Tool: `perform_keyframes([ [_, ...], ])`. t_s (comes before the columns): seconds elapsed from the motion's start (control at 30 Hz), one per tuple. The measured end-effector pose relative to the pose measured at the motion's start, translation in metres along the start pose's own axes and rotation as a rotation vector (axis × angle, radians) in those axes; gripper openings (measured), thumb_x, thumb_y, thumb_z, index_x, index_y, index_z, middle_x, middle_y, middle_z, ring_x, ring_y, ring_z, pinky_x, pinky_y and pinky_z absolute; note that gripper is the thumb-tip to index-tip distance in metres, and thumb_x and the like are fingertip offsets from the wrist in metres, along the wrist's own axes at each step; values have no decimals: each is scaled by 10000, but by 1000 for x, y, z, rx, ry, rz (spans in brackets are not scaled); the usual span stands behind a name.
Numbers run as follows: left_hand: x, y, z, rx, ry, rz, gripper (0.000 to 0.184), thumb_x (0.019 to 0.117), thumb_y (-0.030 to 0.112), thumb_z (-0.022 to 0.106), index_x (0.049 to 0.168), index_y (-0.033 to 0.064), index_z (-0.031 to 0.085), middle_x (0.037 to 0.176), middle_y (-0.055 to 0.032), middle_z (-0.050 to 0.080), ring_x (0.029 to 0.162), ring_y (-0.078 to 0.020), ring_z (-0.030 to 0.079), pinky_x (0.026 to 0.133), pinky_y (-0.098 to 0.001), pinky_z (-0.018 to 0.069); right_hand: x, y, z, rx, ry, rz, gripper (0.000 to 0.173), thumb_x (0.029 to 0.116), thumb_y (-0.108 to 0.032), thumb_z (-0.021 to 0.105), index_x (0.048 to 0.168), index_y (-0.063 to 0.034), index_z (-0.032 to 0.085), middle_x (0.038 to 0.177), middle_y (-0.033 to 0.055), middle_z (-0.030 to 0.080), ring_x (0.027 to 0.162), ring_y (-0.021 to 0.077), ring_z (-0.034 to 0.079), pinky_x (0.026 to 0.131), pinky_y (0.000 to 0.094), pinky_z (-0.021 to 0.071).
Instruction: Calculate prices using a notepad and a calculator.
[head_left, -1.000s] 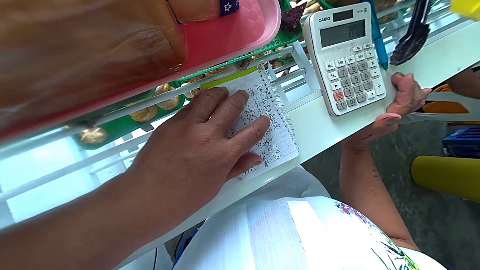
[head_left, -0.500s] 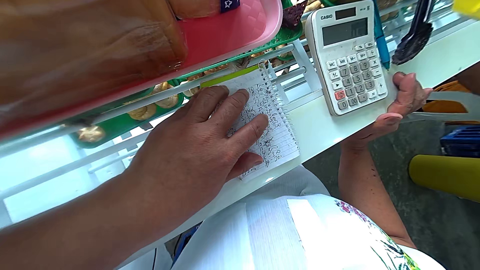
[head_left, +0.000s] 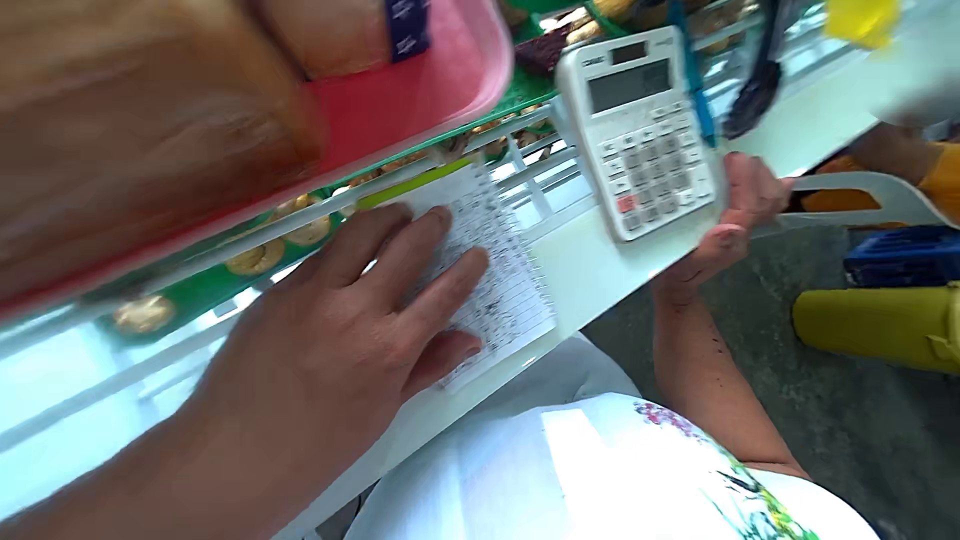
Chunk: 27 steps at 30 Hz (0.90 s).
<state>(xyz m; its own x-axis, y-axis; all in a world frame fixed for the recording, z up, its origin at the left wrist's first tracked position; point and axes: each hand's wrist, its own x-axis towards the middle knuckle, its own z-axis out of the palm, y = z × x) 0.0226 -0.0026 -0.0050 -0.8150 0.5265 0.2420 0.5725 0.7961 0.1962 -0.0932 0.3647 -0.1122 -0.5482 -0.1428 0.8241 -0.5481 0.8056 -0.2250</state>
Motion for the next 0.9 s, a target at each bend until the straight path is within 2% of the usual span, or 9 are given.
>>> perform_keyframes([
  [0.07,-2,-4,8,-34,30,4,565,1045,551,426,1456,193,576,1468,-208,526,1372,-434,459,1028,-567,412,6,-8,-11,28,-78,39,804,1041,-640,126,1503,-84,477,1569,127,434,1536,254,264,1268,547,60],
  [0.13,-6,-6,9,-77,5,-17,555,1040,550,457,1453,199,580,1466,-223,527,1379,-444,445,1071,-574,359,15,-15,-21,106,-94,63,793,1034,-670,130,1480,-124,494,1580,106,398,1539,246,250,1269,515,132],
  [0.2,-6,-6,6,-105,-52,-36,553,1039,535,475,1447,178,585,1447,-260,534,1360,-482,453,1081,-603,349,24,-26,-28,183,-82,50,748,1033,-680,161,1389,-152,554,1550,90,412,1524,240,270,1243,462,243],
  [0.23,-5,-5,3,-116,-79,-46,556,1037,528,487,1444,163,591,1437,-279,539,1343,-500,464,1059,-610,366,27,-30,-29,210,-79,33,730,1029,-685,170,1331,-161,579,1535,90,420,1520,245,274,1236,471,249],
  [0.33,-3,-5,-3,-136,-140,-63,561,1033,519,511,1449,152,588,1430,-308,536,1313,-519,480,1050,-610,376,33,-39,-28,230,-85,-14,687,1033,-668,169,1201,-186,628,1489,89,444,1520,252,274,1250,540,190],
  [0.43,-2,-4,-6,-125,-158,-69,557,1028,523,522,1448,163,593,1408,-295,558,1302,-505,496,1046,-591,383,36,-39,-23,245,-89,-25,711,1038,-662,176,1135,-150,660,1462,134,458,1508,286,278,1245,512,211],
  [0.6,-1,-2,-10,-139,-190,-90,554,1031,512,525,1465,171,571,1434,-319,527,1310,-532,484,1045,-609,388,37,-38,-22,267,-99,3,721,1039,-657,190,1168,-123,658,1477,157,440,1512,294,275,1229,461,272],
  [0.73,-1,-2,-9,-116,-168,-82,551,1034,518,516,1469,185,563,1422,-303,545,1306,-516,492,1035,-590,395,38,-42,-21,244,-129,-27,696,1040,-656,188,1209,-182,668,1488,135,428,1518,289,251,1242,476,223],
  [0.9,-2,-1,-9,-115,-166,-89,553,1034,522,511,1473,189,562,1446,-299,527,1330,-516,471,1039,-588,389,39,-43,-21,209,-165,-43,672,1039,-659,196,1176,-218,684,1496,142,430,1528,312,228,1250,524,166],
])
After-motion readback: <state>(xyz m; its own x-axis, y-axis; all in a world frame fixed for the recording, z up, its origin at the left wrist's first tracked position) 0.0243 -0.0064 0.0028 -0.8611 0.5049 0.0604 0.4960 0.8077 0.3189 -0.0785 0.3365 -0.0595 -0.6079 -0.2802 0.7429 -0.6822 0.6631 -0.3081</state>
